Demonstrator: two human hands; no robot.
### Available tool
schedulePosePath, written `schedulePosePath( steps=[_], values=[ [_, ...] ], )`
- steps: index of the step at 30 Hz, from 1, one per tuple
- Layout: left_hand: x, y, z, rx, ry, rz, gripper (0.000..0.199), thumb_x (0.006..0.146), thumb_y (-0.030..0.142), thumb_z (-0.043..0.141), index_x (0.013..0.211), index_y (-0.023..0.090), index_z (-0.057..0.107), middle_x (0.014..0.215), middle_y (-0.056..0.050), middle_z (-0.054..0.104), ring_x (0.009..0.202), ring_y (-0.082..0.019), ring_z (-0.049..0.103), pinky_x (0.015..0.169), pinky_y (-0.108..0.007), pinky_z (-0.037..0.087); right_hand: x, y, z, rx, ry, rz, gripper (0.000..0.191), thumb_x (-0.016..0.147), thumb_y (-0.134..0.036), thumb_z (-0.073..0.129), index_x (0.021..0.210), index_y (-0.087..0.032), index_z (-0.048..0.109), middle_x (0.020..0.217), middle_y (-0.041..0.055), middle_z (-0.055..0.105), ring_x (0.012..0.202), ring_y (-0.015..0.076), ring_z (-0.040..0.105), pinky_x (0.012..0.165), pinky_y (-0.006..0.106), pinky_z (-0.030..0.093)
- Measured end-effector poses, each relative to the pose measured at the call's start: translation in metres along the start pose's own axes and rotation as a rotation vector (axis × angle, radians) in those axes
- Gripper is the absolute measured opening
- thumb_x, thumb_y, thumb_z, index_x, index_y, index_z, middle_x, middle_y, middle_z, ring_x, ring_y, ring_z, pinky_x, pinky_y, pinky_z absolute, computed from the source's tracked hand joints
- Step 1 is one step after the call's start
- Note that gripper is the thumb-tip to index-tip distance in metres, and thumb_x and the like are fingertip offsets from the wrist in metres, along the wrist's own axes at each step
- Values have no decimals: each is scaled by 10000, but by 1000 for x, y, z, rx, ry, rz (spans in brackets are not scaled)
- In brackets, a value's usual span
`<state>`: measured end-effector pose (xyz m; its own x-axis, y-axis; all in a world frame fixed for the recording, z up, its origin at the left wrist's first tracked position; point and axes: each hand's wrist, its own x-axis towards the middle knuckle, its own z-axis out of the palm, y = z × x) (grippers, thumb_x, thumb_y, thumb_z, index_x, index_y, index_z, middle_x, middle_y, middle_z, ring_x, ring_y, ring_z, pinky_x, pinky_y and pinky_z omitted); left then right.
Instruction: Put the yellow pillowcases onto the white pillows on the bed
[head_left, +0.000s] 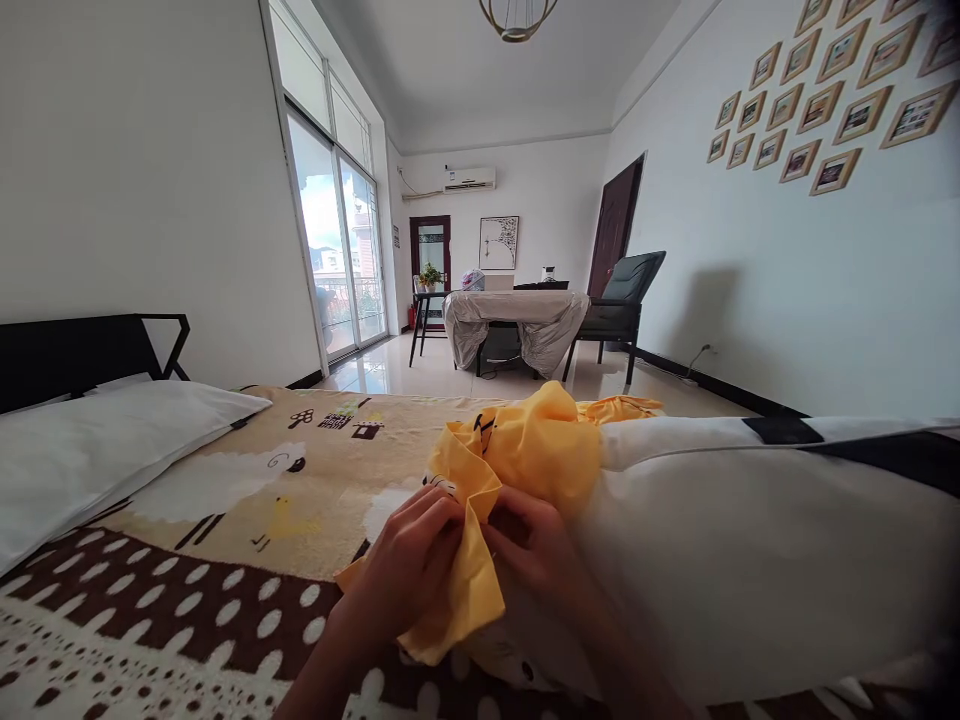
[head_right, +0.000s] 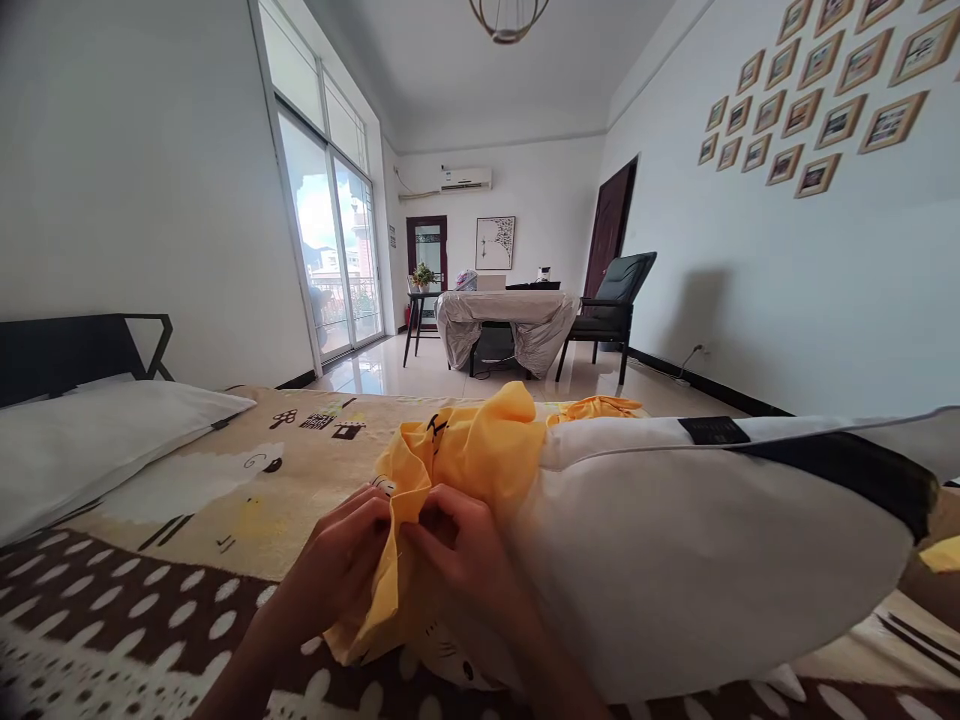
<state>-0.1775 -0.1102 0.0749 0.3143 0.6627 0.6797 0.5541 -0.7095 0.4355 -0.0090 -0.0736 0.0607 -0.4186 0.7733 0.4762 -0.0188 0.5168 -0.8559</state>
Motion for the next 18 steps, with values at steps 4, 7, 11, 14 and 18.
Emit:
schedulePosePath(
  steps=[4,7,11,14,18],
  values=[
    [-1,-1,4,-50,78,-13,154,934,192,408,819,186,511,789,-30,547,735,-137,500,659,-249,417,-1,0,-2,-53,-41,-6,219,856,-379,583,842,-161,594,784,19,594,721,142,526,626,243,449],
    [-2,-1,7,-40,136,15,133,931,182,410,840,186,508,803,-35,548,745,-138,506,670,-255,421,0,-2,-4,-104,-87,-42,200,881,-363,544,860,-166,569,802,20,583,734,144,521,636,243,447],
    [-3,-1,10,-15,161,30,125,926,157,418,826,193,484,773,-14,544,702,-121,500,650,-236,411,1,-6,-6,-178,-146,-107,150,889,-314,522,887,-170,561,856,31,585,780,153,526,698,259,458],
    [-3,-1,13,9,186,47,127,925,140,409,843,197,487,775,-10,560,706,-120,513,655,-232,413,2,-7,-6,-209,-124,-116,115,844,-285,571,832,-173,550,809,17,562,746,145,516,680,252,461],
    [-4,-3,13,31,213,58,122,917,134,425,836,202,486,757,2,552,693,-115,515,652,-221,424,2,-7,-2,-159,-92,-103,134,791,-287,625,789,-176,551,758,4,549,686,128,489,615,228,447]
  ],
)
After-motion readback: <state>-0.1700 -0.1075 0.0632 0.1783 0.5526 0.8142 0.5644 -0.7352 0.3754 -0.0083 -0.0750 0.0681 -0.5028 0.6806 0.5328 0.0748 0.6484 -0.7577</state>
